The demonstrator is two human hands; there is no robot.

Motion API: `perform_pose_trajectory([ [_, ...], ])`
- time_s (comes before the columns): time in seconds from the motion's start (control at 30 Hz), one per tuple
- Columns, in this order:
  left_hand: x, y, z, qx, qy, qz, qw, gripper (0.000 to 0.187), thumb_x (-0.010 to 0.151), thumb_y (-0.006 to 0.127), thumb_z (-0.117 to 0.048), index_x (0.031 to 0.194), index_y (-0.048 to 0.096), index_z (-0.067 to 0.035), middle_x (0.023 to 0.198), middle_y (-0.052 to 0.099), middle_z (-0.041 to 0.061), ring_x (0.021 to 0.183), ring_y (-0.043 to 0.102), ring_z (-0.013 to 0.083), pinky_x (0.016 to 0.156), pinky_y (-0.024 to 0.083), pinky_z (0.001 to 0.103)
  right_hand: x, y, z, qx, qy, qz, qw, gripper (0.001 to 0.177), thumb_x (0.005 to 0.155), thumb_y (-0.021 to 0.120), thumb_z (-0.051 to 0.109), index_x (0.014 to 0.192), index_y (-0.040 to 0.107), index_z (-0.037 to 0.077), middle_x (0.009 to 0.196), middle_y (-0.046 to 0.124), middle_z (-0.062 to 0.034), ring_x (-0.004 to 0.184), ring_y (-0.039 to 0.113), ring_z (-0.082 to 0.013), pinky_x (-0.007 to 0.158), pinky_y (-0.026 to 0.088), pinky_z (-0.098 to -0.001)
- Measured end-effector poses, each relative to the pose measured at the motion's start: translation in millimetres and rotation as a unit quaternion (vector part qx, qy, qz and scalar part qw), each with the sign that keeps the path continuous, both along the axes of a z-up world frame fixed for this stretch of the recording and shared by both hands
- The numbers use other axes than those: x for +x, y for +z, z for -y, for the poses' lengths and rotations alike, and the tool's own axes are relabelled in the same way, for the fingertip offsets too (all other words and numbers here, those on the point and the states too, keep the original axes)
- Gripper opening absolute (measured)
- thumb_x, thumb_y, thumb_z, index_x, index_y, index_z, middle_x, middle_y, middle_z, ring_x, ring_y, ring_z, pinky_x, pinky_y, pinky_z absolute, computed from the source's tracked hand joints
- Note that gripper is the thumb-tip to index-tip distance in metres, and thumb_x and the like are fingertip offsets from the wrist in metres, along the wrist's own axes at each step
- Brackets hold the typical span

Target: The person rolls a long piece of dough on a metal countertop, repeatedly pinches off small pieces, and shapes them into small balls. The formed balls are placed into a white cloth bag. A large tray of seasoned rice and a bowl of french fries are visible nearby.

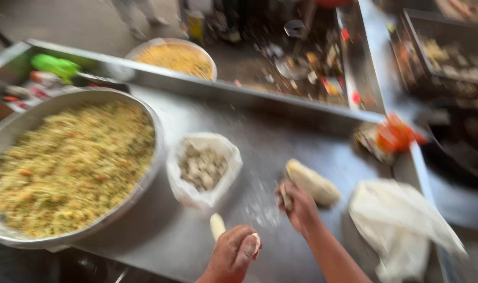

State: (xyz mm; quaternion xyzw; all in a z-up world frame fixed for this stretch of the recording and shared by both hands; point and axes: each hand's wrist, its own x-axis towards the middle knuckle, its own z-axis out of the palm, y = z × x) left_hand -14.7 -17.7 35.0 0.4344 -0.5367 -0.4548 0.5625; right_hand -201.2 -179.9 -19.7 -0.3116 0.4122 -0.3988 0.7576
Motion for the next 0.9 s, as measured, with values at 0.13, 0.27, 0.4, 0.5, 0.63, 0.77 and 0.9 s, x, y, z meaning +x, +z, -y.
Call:
perform_pose_trajectory([
  [0.13,7,-4,-12,0.196,0.073,-0.11,0.972,0.06,0.102,0.045,-0.048,0.135,0.062,-0.001,0.07,0.055,0.001,0.064,0.053,0.0118,0.058,0.05,0.03,-2,19,-50,-0.167,0.15,0.051,0.973,0.028,0.083,0.066,0.009,0.11,0.066,0.002,0.091,0.065,-0.0085,0.077,0.061,-0.0183,0.069,0.052,-0.0339],
  [0.27,23,-4,12,0.098,0.07,-0.097,0.988,0.075,0.099,0.04,-0.056,0.152,0.039,-0.003,0.086,0.058,-0.002,0.072,0.054,0.0087,0.06,0.047,0.026,29,61,-73,-0.415,0.273,-0.279,0.821,0.056,0.069,0.088,0.009,0.12,0.065,0.012,0.086,0.065,-0.0075,0.076,0.063,-0.0212,0.067,0.053,-0.0362],
  [0.4,24,-6,-1,0.128,-0.041,-0.021,0.991,0.054,0.105,0.046,-0.046,0.131,0.054,0.001,0.084,0.058,0.001,0.069,0.053,0.0111,0.061,0.047,0.027,33,82,-76,-0.577,0.21,-0.273,0.741,0.044,0.071,0.088,0.012,0.111,0.068,0.011,0.085,0.071,-0.0054,0.073,0.069,-0.0236,0.064,0.054,-0.0367],
  [0.5,29,-11,1,0.181,-0.123,-0.019,0.976,0.045,0.108,0.049,-0.041,0.113,0.064,0.001,0.082,0.061,0.004,0.069,0.058,0.0128,0.063,0.049,0.029,30,86,-68,-0.548,0.247,-0.242,0.762,0.053,0.072,0.083,0.011,0.121,0.064,0.008,0.091,0.072,-0.0069,0.078,0.072,-0.0255,0.066,0.056,-0.0372],
  [0.63,29,-35,0,0.231,-0.166,-0.152,0.947,0.036,0.107,0.048,-0.036,0.114,0.064,-0.004,0.084,0.061,0.004,0.074,0.061,0.014,0.069,0.054,0.031,31,75,-76,-0.623,0.266,-0.228,0.699,0.041,0.078,0.084,0.017,0.116,0.07,0.009,0.086,0.073,-0.0048,0.074,0.069,-0.0259,0.063,0.055,-0.0373],
  [0.77,17,-56,-2,0.178,-0.129,-0.206,0.953,0.041,0.11,0.045,-0.038,0.101,0.06,-0.001,0.08,0.063,0.009,0.07,0.063,0.0166,0.068,0.055,0.031,34,58,-79,-0.585,0.2,-0.225,0.753,0.027,0.085,0.08,0.016,0.109,0.07,0.008,0.081,0.067,-0.0062,0.067,0.067,-0.0224,0.061,0.054,-0.0344],
  [0.9,11,-48,-2,0.14,-0.024,-0.206,0.968,0.038,0.108,0.044,-0.032,0.096,0.063,-0.001,0.075,0.065,0.008,0.067,0.061,0.0168,0.064,0.052,0.031,40,29,-78,-0.552,0.137,-0.208,0.796,0.015,0.094,0.072,0.016,0.103,0.069,0.004,0.083,0.068,-0.0054,0.07,0.067,-0.0182,0.065,0.054,-0.0308],
])
